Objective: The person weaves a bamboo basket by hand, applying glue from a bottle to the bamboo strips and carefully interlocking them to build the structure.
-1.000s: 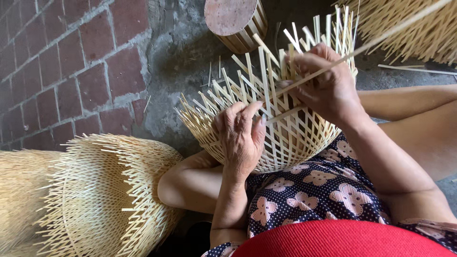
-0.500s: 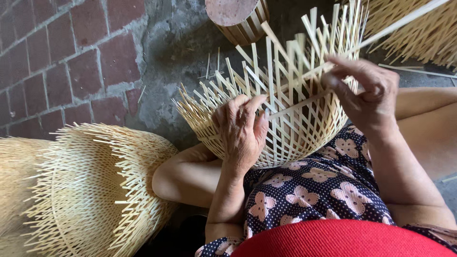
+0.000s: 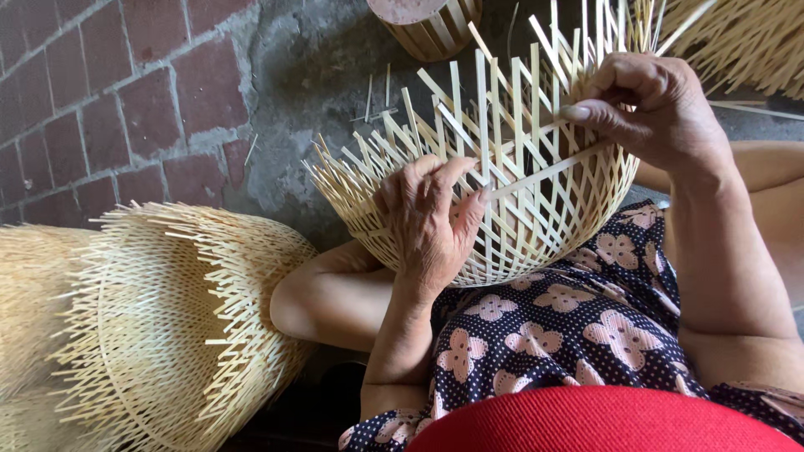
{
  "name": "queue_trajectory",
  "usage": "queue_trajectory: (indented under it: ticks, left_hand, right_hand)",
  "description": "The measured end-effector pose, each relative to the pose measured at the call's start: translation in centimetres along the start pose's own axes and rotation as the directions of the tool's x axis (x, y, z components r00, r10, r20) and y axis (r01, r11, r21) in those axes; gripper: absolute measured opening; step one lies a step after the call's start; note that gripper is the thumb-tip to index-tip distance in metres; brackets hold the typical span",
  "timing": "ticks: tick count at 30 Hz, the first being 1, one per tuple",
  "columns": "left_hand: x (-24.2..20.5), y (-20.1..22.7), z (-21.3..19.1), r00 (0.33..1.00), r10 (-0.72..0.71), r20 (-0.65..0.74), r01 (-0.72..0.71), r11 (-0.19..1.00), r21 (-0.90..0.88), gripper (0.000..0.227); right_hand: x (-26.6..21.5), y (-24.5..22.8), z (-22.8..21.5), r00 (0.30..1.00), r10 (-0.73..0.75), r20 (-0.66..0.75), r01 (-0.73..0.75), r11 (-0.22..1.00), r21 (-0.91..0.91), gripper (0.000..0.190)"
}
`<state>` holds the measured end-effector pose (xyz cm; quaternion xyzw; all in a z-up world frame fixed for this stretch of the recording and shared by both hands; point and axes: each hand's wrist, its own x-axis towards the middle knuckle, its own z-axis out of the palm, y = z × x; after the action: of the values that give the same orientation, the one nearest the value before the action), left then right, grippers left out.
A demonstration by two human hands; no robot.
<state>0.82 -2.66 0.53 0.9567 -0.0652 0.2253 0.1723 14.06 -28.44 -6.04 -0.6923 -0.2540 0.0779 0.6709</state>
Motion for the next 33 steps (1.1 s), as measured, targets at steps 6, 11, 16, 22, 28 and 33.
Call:
queue_trajectory:
  ticks: [6,11,16,22,28,33]
  left_hand:
    - [0.0,-0.4,0.3,0.999,0.02,-0.027,-0.021,0.999,-0.032,0.04]
    - [-0.2,-0.9,1.4,0.997,0.043,-0.065,-0.041,0.999,0.022,0.041]
    - [-0.4,-0.7,0.9,0.996,0.049,-0.071,-0.05,0.999,-0.015,0.043]
    - [-0.4,-1.2,1.6,0.994,0.061,-0.087,-0.061,0.998,0.001,0.043]
    - [-0.6,-1.5,1.7,0.995,0.07,-0.069,-0.068,0.997,0.038,0.042]
    - [-0.6,-0.9,1.1,0.997,0.047,-0.062,-0.046,0.999,0.021,0.043]
  right_hand:
    - [0.5,-1.0,0.0,0.932,-0.355,-0.066,0.241,0.747,-0.62,0.022]
    - [0.1,-4.9,2.8,0.905,-0.423,0.039,0.314,0.605,-0.731,0.018]
    - [2.1,-6.8,5.5,0.959,-0.248,0.139,0.232,0.401,-0.886,0.03]
    - [3.7,-5.7,5.4,0.995,-0.041,0.094,0.088,0.808,-0.582,0.016]
    - [3.5,-6.4,3.9,0.982,0.035,0.186,-0.053,0.994,0.093,0.012]
    - [2.2,-8.1,6.0,0.984,-0.176,0.034,0.15,0.703,-0.696,0.034]
